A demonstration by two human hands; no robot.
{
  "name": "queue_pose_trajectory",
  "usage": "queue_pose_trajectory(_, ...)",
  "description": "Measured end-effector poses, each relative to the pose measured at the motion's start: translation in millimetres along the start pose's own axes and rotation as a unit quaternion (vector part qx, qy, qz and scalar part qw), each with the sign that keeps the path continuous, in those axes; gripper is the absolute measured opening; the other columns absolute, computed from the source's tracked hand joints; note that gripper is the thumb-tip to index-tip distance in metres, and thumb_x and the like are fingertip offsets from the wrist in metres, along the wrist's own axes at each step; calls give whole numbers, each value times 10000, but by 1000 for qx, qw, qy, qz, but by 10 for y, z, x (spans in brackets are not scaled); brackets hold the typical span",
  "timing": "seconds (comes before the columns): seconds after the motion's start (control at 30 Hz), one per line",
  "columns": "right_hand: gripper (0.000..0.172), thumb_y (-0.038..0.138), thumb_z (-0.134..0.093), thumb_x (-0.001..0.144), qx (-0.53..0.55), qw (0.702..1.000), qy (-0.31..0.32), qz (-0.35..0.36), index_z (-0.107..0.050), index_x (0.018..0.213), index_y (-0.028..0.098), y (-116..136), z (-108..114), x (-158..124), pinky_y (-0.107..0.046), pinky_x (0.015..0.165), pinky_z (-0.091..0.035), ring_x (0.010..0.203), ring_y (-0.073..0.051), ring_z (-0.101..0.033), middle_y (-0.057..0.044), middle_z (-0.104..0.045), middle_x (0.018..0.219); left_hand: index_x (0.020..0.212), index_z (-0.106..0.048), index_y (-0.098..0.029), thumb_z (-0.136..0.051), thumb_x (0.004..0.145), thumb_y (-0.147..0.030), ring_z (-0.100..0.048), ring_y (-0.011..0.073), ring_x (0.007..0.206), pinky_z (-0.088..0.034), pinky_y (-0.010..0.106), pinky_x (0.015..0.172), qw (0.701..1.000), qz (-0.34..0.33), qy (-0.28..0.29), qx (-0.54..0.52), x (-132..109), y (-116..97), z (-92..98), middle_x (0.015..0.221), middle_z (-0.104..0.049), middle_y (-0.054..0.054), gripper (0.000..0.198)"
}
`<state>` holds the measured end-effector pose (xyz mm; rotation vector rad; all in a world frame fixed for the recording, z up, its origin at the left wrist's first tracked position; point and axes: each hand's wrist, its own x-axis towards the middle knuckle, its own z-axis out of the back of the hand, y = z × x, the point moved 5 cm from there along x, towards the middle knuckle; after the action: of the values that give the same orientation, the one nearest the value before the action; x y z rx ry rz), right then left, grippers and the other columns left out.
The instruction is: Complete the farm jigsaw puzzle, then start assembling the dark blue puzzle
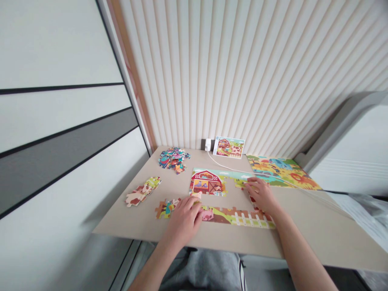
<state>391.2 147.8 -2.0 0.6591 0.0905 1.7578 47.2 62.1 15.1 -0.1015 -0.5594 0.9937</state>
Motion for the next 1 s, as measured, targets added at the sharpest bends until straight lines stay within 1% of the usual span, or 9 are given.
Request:
queue_pose_trajectory(0.17, 367, 466, -479, 991, 34, 998, -48, -6, -769, 980, 240, 81, 77, 13, -430, 945, -499, 1034, -274, -656, -102, -718, 1106, 1120, -650, -245, -550, 948, -180, -564, 276, 1221, -482, 482, 1037, 1000, -9, -20, 2, -9, -55, 35, 1285, -618, 89, 210)
queue_pose_trajectory(0.27, 360, 460, -485, 992, 35, 998, -45, -1, -767, 962, 237, 129, 73, 9, -424, 940, -498, 1019, -272, -660, -98, -725, 1088, 1219, -629, -261, -512, 973, -197, -574, 260, 1221, -470, 462, 1054, 999, 11, -44, 14, -16, 85, 142, 1282, -633, 86, 280)
queue_pose_trajectory(0.33, 357, 457, -489, 992, 35, 999, -40, 5, -767, 954, 237, 146, 61, 6, -420, 937, -498, 1022, -271, -661, -95, -727, 1078, 1253, -618, -249, -494, 981, -213, -578, 264, 1219, -462, 456, 1060, 995, 50, -62, 54, -30, 349, 260, 1273, -640, 101, 301)
queue_pose_trajectory(0.43, 358, 455, -483, 996, 34, 999, -30, 6, -767, 975, 238, 149, 40, 5, -421, 934, -499, 1028, -273, -660, -93, -727, 1080, 1267, -611, -169, -526, 964, -308, -536, 350, 1268, -417, 524, 1073, 971, 149, -63, 176, -65, 942, 464, 1318, -608, 177, 344)
queue_pose_trajectory(0.53, 360, 455, -480, 997, 36, 999, -27, 4, -764, 984, 235, 136, 20, 3, -426, 934, -502, 1032, -276, -659, -97, -725, 1091, 1313, -576, -146, -521, 957, -376, -547, 370, 1245, -440, 506, 1018, 940, 248, -22, 231, -106, 1532, 607, 1301, -611, 204, 427)
queue_pose_trajectory(0.63, 364, 460, -480, 997, 39, 999, -27, 7, -763, 972, 232, 124, 1, -1, -432, 933, -507, 1036, -281, -658, -102, -725, 1091, 1291, -581, -163, -525, 955, -392, -630, 325, 1115, -468, 433, 952, 944, 260, 36, 202, -108, 1859, 627, 1160, -681, 160, 411)
queue_pose_trajectory(0.77, 361, 459, -480, 995, 42, 999, -31, 7, -764, 977, 236, 115, -9, -5, -436, 946, -507, 1044, -282, -657, -99, -725, 1092, 1262, -594, -196, -554, 942, -395, -657, 298, 1059, -472, 369, 885, 951, 236, 41, 196, -82, 1927, 650, 1142, -707, 125, 380)
queue_pose_trajectory(0.87, 367, 461, -476, 995, 44, 998, -35, 6, -766, 975, 237, 127, -3, -2, -436, 945, -512, 1037, -281, -659, -102, -726, 1083, 1259, -597, -205, -568, 931, -393, -666, 295, 1026, -471, 358, 864, 952, 223, 38, 206, -42, 1852, 653, 1100, -724, 113, 379)
queue_pose_trajectory(1.0, 372, 457, -472, 993, 44, 998, -34, 7, -772, 974, 237, 165, 15, 1, -442, 929, -520, 1030, -290, -663, -110, -734, 1067, 1268, -594, -209, -524, 947, -311, -673, 261, 1013, -473, 335, 881, 963, 210, 29, 170, 28, 1749, 601, 1090, -729, 93, 345)
